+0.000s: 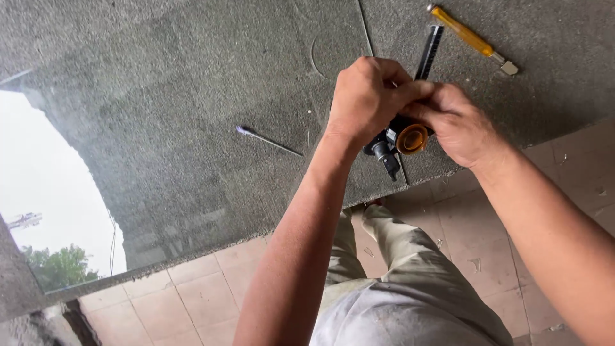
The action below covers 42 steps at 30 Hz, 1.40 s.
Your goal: Cutting a circular piece of glass from a larger sheet using specialized cutters
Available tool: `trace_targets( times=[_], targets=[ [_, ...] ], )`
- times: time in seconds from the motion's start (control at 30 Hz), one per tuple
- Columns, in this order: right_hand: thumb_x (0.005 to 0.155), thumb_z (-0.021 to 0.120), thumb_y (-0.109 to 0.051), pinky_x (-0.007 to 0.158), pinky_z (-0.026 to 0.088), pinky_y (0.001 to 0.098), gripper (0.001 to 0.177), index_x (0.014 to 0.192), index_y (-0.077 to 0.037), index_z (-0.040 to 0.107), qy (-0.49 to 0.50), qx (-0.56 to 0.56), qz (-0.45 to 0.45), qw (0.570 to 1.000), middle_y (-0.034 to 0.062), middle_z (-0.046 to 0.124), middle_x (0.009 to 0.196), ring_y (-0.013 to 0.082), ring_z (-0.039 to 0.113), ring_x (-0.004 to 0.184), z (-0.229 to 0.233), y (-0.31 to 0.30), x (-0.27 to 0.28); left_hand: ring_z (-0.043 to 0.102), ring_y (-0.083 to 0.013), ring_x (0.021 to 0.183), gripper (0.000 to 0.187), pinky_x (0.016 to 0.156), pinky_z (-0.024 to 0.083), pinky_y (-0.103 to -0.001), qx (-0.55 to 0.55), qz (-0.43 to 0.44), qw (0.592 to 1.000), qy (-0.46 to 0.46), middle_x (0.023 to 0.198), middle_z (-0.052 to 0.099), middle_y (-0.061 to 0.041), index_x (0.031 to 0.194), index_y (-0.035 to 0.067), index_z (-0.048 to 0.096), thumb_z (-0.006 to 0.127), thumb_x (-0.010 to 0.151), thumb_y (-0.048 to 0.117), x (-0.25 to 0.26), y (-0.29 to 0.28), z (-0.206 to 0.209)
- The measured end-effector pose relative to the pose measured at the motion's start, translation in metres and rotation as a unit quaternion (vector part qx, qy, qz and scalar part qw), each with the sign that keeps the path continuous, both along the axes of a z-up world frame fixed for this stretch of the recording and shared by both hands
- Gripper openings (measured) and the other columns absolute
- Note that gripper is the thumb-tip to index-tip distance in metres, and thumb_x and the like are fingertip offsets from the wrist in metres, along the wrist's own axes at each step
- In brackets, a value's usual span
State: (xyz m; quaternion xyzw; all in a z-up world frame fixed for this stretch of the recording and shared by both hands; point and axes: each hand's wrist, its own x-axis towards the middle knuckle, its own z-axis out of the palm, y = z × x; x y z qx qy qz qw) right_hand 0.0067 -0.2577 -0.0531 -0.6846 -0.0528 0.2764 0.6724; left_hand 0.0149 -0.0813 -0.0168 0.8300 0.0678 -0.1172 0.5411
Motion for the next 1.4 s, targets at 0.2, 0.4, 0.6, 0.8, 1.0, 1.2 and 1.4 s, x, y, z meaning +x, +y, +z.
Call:
trace_targets(
  times=[0.2,0.4,0.6,0.8,1.0,1.2,1.4],
  targets=[
    [0.104,0.066,-0.019,0.041,0.054,0.0279,0.017,0.103,-0.002,0.064,0.087,0.051,-0.120,0.988,0.0132,0.065,0.079,0.0223,0.068,0.060,-0.017,-0.037,-0.029,0.076,-0.0262,0.090,0.040,0.079,0.060,-0.040,-0.043,0.160,0.977,-0.137,0.099,0.078,-0.009,0.115,0.017,0.070,0.071,0.092,0.049,-0.075,0.020,-0.014],
    [0.110,0.058,-0.021,0.047,0.058,0.0363,0.023,0.101,-0.001,0.062,0.127,0.032,-0.181,0.975,0.0159,0.061,0.082,0.0275,0.066,0.062,-0.046,-0.039,-0.071,0.057,-0.0376,0.120,0.089,0.096,0.046,-0.045,0.112,-0.001,0.979,-0.172,0.134,0.059,-0.014,0.145,0.016,0.054,0.093,0.065,0.016,-0.151,0.007,-0.039],
    [0.108,0.063,-0.023,0.046,0.061,0.0378,0.024,0.099,-0.001,0.066,0.133,-0.016,-0.208,0.969,0.0173,0.065,0.074,0.0278,0.069,0.056,-0.054,-0.030,-0.083,0.052,-0.0302,0.124,0.098,0.102,0.040,-0.041,0.173,-0.012,0.973,-0.153,0.136,0.057,-0.005,0.151,0.024,0.052,0.087,0.061,0.008,-0.162,-0.022,-0.070],
    [0.105,0.073,-0.025,0.066,0.063,0.0324,0.019,0.101,-0.006,0.071,0.066,-0.077,-0.206,0.973,0.0075,0.067,0.083,0.0172,0.070,0.073,-0.069,-0.043,-0.075,0.052,-0.0302,0.114,0.074,0.103,0.039,-0.043,0.201,0.094,0.962,-0.162,0.118,0.059,-0.006,0.131,0.019,0.064,0.091,0.063,0.030,-0.164,-0.030,-0.081],
    [0.103,0.076,-0.024,0.063,0.059,0.0269,0.021,0.100,-0.004,0.074,0.001,-0.115,-0.163,0.980,0.0065,0.065,0.074,0.0117,0.065,0.066,-0.055,-0.046,-0.070,0.052,-0.0361,0.111,0.073,0.102,0.043,-0.048,0.207,0.148,0.951,-0.176,0.117,0.055,-0.011,0.120,0.011,0.064,0.086,0.068,0.057,-0.162,-0.033,-0.071],
    [0.105,0.067,-0.022,0.054,0.044,0.0217,0.021,0.097,-0.004,0.072,0.012,-0.093,-0.105,0.990,0.0031,0.058,0.068,0.0092,0.053,0.060,-0.034,-0.048,-0.060,0.051,-0.0341,0.112,0.064,0.099,0.037,-0.048,0.250,0.082,0.950,-0.168,0.123,0.054,-0.010,0.137,0.020,0.061,0.069,0.083,0.054,-0.164,-0.025,-0.071],
    [0.107,0.066,-0.023,0.043,0.033,0.0163,0.015,0.096,-0.012,0.065,0.040,-0.114,-0.120,0.985,0.0005,0.054,0.069,0.0059,0.048,0.053,-0.034,-0.041,-0.020,0.054,-0.0308,0.102,0.065,0.094,0.036,-0.047,0.278,0.198,0.932,-0.123,0.113,0.061,-0.009,0.114,0.013,0.065,0.048,0.090,0.071,-0.159,-0.052,-0.078]
  ],
)
